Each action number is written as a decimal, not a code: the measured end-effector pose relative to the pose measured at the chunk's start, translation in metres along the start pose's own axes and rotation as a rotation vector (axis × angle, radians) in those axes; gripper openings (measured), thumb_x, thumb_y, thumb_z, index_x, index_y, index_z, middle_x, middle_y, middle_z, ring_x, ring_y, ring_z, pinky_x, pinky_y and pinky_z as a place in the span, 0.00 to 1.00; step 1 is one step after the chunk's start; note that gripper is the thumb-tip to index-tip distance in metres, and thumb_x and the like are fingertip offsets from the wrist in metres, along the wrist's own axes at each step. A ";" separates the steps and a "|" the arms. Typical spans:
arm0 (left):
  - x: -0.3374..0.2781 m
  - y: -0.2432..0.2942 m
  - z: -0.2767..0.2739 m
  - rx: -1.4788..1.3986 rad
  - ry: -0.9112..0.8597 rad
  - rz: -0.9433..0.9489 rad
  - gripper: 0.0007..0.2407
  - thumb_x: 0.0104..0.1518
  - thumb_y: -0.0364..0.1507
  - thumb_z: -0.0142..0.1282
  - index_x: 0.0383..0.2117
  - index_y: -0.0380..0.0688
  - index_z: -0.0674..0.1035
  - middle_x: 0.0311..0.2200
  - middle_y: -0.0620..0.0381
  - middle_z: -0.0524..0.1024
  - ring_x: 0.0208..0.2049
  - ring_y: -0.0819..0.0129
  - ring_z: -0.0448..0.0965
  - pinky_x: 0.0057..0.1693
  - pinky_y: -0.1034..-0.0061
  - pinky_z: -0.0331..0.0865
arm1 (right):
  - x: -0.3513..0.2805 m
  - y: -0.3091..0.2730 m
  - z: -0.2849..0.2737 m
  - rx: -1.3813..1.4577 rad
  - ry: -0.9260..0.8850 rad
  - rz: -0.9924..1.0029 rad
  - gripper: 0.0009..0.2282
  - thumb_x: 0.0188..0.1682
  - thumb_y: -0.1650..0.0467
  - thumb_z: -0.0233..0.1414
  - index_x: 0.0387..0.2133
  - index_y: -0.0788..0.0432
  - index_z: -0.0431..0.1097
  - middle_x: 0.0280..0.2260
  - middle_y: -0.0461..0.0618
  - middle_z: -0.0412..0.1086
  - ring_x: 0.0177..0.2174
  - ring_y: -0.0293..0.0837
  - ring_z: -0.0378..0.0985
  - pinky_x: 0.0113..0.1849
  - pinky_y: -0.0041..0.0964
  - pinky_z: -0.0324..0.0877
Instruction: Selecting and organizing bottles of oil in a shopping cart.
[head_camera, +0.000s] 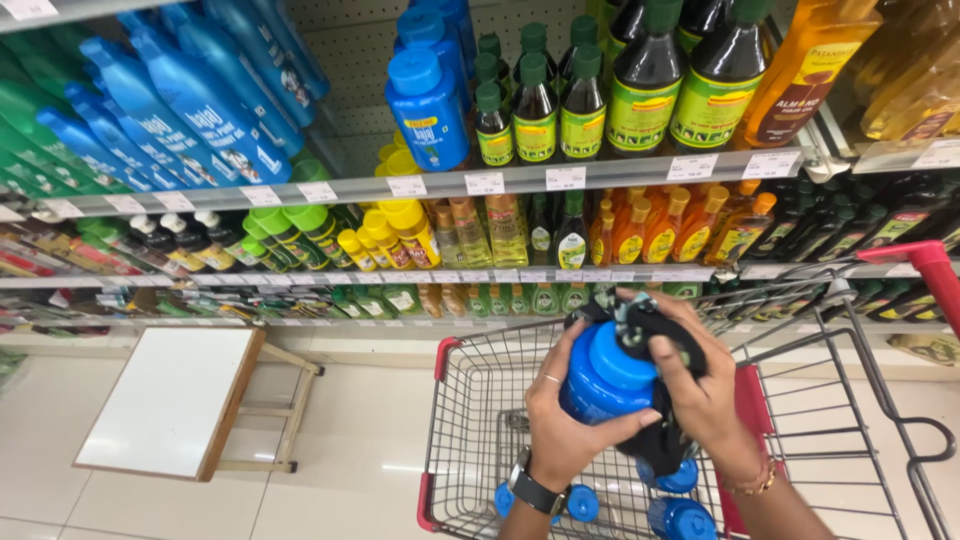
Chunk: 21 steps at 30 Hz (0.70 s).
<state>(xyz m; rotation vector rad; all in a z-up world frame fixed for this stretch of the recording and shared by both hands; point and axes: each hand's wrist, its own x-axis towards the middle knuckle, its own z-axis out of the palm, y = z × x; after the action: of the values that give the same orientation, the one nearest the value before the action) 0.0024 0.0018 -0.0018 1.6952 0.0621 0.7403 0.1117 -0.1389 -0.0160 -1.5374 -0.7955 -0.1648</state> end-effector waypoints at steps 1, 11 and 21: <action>0.000 0.001 0.000 0.002 -0.003 0.004 0.42 0.39 0.38 0.79 0.64 0.33 0.70 0.55 0.44 0.79 0.57 0.59 0.82 0.64 0.67 0.74 | -0.002 0.002 0.004 0.002 0.005 -0.003 0.16 0.56 0.63 0.51 0.48 0.64 0.73 0.52 0.56 0.73 0.52 0.48 0.72 0.56 0.42 0.66; 0.002 0.021 -0.004 -0.441 -0.066 -0.126 0.45 0.46 0.40 0.72 0.69 0.30 0.60 0.57 0.41 0.75 0.59 0.58 0.78 0.67 0.65 0.70 | -0.036 0.002 0.017 0.417 0.236 0.210 0.29 0.54 0.56 0.52 0.60 0.66 0.61 0.56 0.53 0.67 0.55 0.45 0.69 0.57 0.41 0.63; -0.001 0.020 0.003 -0.564 -0.063 -0.138 0.46 0.49 0.44 0.70 0.70 0.32 0.57 0.58 0.41 0.72 0.59 0.59 0.75 0.67 0.66 0.67 | -0.008 -0.015 0.004 0.593 0.120 0.618 0.30 0.55 0.53 0.46 0.59 0.66 0.63 0.53 0.60 0.70 0.51 0.51 0.71 0.54 0.48 0.65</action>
<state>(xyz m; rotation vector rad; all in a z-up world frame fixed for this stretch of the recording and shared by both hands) -0.0038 -0.0070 0.0157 1.1613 -0.0689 0.5355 0.0959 -0.1391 -0.0087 -1.1244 -0.2094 0.4018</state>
